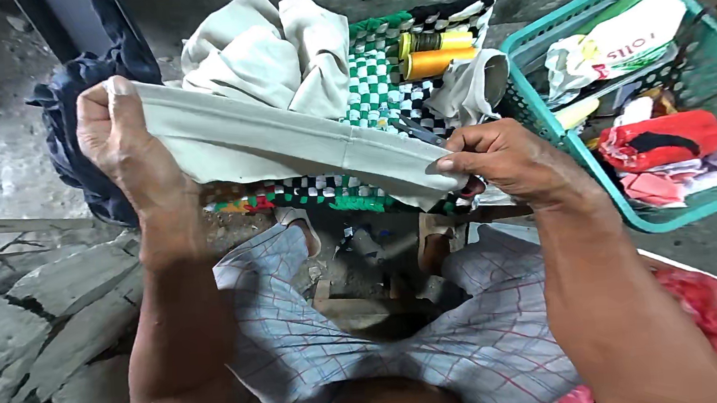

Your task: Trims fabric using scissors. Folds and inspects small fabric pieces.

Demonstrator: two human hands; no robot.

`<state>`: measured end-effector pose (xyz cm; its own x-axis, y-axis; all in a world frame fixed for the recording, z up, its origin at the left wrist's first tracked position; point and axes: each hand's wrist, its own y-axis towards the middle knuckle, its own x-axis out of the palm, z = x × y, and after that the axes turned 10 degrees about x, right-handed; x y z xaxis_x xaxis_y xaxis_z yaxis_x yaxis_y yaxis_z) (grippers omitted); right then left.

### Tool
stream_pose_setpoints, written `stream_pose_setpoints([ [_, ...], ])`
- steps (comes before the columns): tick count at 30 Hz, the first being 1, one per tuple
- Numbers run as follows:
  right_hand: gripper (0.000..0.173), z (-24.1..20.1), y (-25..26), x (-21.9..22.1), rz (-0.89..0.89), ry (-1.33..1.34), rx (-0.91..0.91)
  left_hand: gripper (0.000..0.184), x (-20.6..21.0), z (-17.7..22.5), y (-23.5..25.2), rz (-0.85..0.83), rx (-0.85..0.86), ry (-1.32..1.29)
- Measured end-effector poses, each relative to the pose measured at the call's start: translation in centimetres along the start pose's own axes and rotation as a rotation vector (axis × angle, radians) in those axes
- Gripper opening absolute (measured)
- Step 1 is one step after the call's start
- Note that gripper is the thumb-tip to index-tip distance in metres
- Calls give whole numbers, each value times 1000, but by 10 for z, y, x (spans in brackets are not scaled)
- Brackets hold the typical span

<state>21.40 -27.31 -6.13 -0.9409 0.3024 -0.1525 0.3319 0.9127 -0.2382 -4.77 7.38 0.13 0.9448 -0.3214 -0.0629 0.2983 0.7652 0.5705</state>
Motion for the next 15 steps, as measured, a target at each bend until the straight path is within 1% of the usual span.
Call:
stream_pose_setpoints([
  [3, 14, 2, -4, -6, 30, 6, -53, 14, -1, -1, 0, 11, -38, -11],
  [5, 17, 4, -7, -10, 41, 11, -108, 12, 4, 5, -5, -80, -75, 13],
  [8, 19, 3, -8, -11, 56, -74, -200, 9, 16, 16, -19, -369, -120, 71],
  [9, 19, 2, -8, -9, 55, -99, -220, 11, 23, 19, -26, -465, -105, 136],
  [11, 20, -1, -8, -5, 30, -115, -229, 17, 39, 27, -43, -644, -8, 307],
  [12, 21, -2, -7, -1, 11, -108, -227, 21, 47, 33, -54, -752, 48, 346],
  [13, 20, -3, -7, 2, -10, -108, -217, 32, 59, 34, -63, -851, 96, 339],
  [15, 19, -7, -10, 7, -18, -136, -194, 50, 89, 32, -78, -1010, 153, 195],
])
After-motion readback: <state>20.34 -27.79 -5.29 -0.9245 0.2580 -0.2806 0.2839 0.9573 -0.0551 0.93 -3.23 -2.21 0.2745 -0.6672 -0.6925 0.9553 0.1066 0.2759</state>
